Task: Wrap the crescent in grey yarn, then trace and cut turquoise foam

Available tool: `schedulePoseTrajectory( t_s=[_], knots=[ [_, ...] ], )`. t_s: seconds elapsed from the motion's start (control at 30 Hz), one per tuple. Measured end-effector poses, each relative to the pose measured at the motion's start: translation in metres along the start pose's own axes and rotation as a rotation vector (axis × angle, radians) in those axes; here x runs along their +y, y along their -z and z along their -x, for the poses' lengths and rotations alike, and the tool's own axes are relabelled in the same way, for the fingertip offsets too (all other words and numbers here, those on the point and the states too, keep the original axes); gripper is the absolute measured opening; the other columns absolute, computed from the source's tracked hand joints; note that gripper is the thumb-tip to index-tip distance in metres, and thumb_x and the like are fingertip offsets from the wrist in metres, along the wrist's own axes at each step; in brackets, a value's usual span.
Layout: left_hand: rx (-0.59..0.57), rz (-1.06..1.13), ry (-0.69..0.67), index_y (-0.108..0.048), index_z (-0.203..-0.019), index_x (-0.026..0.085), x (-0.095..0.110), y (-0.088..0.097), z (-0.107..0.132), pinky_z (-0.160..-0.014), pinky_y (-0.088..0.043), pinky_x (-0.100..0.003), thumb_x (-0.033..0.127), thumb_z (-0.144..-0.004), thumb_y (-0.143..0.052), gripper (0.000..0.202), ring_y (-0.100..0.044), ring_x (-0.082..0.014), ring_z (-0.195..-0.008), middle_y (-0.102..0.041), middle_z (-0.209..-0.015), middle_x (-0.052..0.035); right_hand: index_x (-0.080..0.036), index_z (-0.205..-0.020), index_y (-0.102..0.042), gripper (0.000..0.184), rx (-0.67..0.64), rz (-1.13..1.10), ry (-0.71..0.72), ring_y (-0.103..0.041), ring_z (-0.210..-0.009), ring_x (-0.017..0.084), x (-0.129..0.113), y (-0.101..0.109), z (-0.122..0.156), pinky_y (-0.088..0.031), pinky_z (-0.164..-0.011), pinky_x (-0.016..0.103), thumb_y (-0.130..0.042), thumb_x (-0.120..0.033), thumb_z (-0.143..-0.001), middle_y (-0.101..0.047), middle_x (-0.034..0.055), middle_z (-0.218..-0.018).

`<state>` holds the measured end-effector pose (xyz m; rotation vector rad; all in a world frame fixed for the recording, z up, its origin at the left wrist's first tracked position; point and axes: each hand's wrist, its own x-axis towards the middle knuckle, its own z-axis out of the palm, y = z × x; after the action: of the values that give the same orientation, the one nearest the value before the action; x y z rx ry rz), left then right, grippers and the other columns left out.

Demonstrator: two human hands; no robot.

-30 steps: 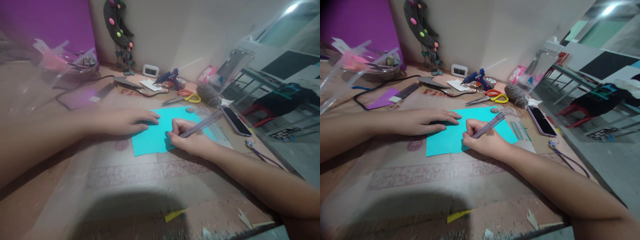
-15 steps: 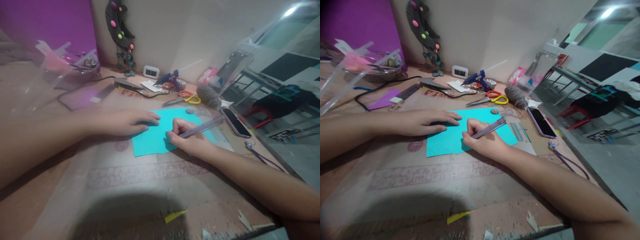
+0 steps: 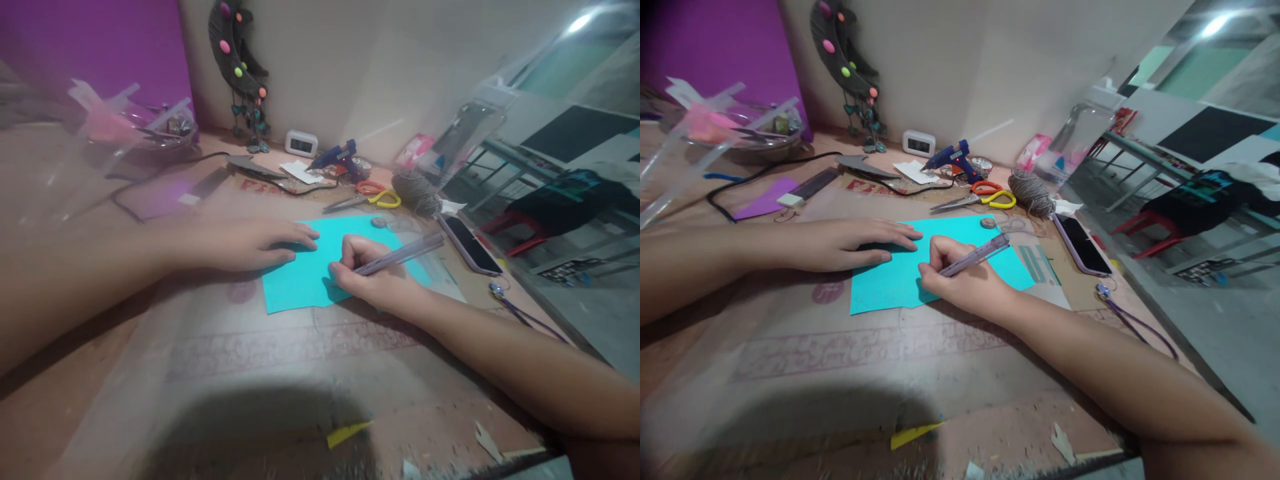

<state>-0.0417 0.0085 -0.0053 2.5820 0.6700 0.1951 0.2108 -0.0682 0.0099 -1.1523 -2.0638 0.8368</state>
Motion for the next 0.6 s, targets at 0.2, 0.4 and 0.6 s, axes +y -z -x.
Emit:
schedulePoseTrajectory(
  t_s=[0.2,0.4,0.6],
  knots=[
    [0.0,0.002,0.003,-0.056,-0.145,0.025,0.0006,0.0003,0.0,-0.124,-0.032,-0.036,0.036,-0.104,-0.044,0.044,-0.043,-0.0216,-0.151,-0.044,-0.165,-0.003,-0.024,-0.064,-0.039,0.029,-0.02,0.013,-0.012,-0.031,-0.052,0.008,0.0005,0.0003,-0.0002,-0.023,-0.051,0.027,-0.061,-0.028,-0.083,-0.038,-0.0086,-0.057],
    [0.006,0.001,-0.001,-0.057,-0.144,0.024,0.0017,0.0003,-0.001,-0.124,-0.033,-0.037,0.036,-0.104,-0.044,0.045,-0.044,-0.0224,-0.15,-0.046,-0.164,-0.0039,-0.024,-0.065,-0.039,0.031,-0.014,0.029,-0.052,-0.031,-0.051,0.009,-0.0005,-0.0018,-0.0005,-0.022,-0.05,0.026,-0.062,-0.033,-0.083,-0.039,-0.0086,-0.055],
    [0.002,-0.001,0.0,-0.057,-0.144,0.024,0.0023,0.0005,-0.0011,-0.124,-0.033,-0.036,0.036,-0.103,-0.043,0.044,-0.043,-0.0216,-0.15,-0.046,-0.164,-0.0035,-0.025,-0.064,-0.038,0.028,0.015,0.074,-0.044,-0.032,-0.051,0.009,-0.0005,-0.0018,-0.0015,-0.023,-0.05,0.026,-0.061,-0.03,-0.081,-0.038,-0.0084,-0.055]
  ],
)
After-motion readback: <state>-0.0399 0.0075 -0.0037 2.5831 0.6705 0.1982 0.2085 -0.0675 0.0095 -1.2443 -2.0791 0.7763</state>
